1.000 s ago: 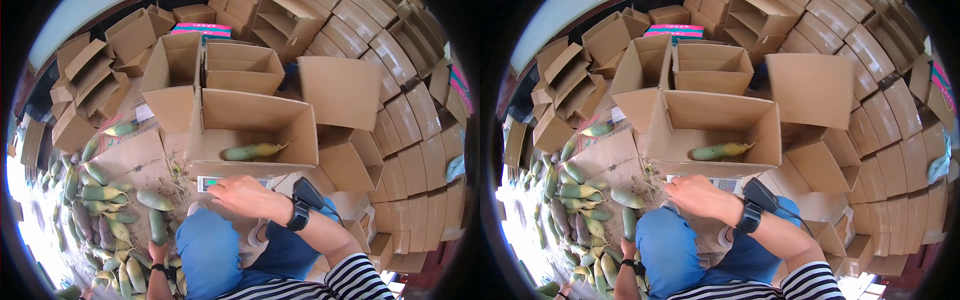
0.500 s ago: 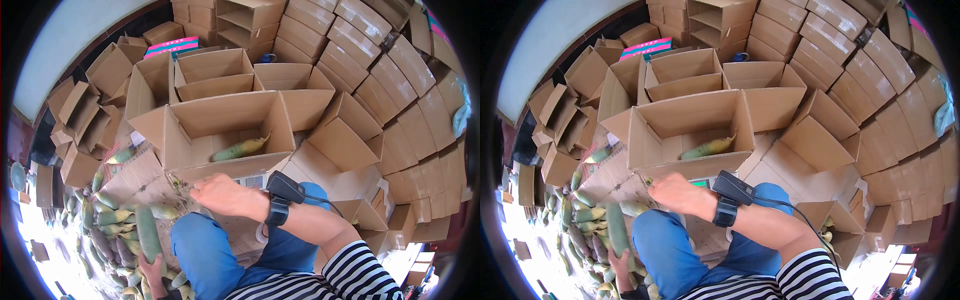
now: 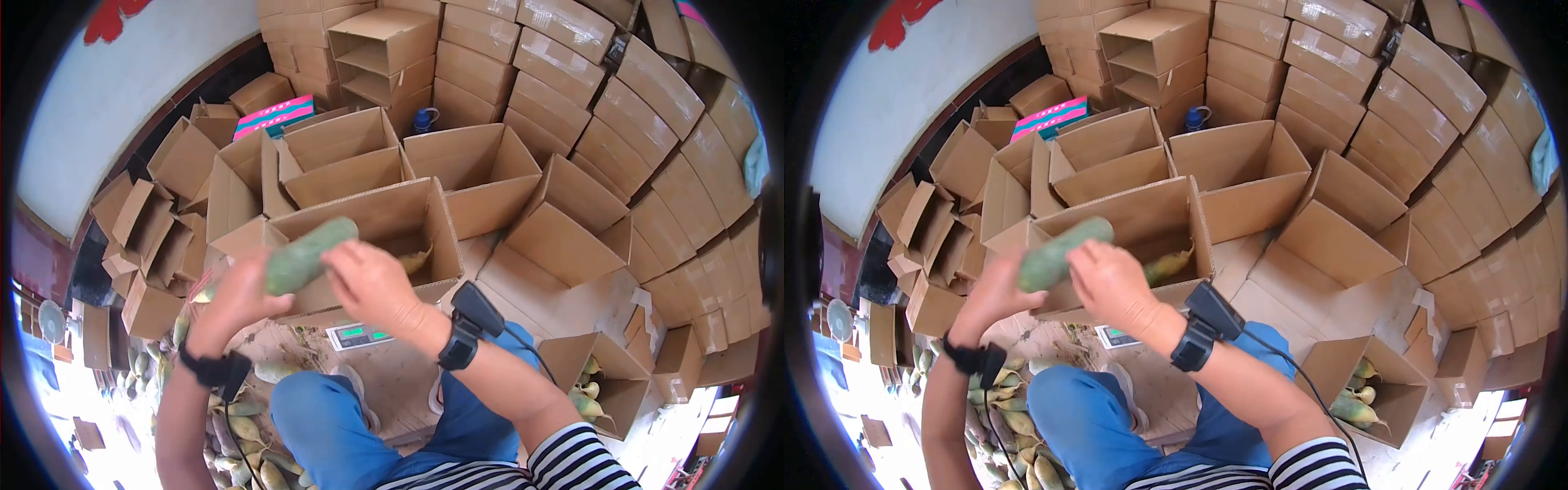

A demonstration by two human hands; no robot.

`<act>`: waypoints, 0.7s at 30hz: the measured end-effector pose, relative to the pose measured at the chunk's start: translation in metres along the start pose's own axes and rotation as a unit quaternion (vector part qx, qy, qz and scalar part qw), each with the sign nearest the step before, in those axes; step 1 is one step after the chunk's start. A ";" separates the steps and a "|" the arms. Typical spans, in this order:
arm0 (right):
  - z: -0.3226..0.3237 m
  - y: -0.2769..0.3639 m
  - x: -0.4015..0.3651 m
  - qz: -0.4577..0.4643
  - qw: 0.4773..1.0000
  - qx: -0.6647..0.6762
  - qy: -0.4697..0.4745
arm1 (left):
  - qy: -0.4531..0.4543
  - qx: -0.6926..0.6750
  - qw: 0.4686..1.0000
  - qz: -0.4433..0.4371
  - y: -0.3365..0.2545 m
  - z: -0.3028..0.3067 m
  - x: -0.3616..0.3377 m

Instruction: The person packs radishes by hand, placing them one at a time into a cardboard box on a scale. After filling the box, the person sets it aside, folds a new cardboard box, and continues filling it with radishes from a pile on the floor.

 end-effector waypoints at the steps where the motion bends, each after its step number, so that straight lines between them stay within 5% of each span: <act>1: -0.004 -0.001 -0.005 0.005 0.999 -0.010 0.030 | 0.050 0.020 0.998 0.014 0.007 -0.018 0.020; 8: -0.001 0.001 -0.012 -0.009 0.996 -0.018 0.087 | 0.246 0.110 0.962 0.045 0.039 -0.138 0.106; 12: -0.002 0.003 -0.013 -0.017 0.994 -0.030 0.108 | 0.296 0.078 0.948 0.091 0.016 -0.133 0.119; 14: -0.003 0.004 -0.016 -0.017 0.993 -0.032 0.111 | 0.399 0.192 0.896 0.023 0.001 -0.124 0.125; 18: -0.004 0.003 -0.018 -0.021 0.989 -0.041 0.141 | 0.444 0.329 0.834 0.006 -0.007 -0.125 0.136; 21: -0.003 0.002 -0.015 -0.023 0.991 -0.039 0.130 | 0.419 0.327 0.847 -0.007 -0.013 -0.122 0.144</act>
Point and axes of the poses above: each hand's wrist, its own x-axis towards the middle knuckle, its own z-axis out of the back of the hand, y = z × x, the point moved 2 cm from there along x, towards the middle knuckle, and after that the axes turned 3 degrees about x, right-handed, at the moved point
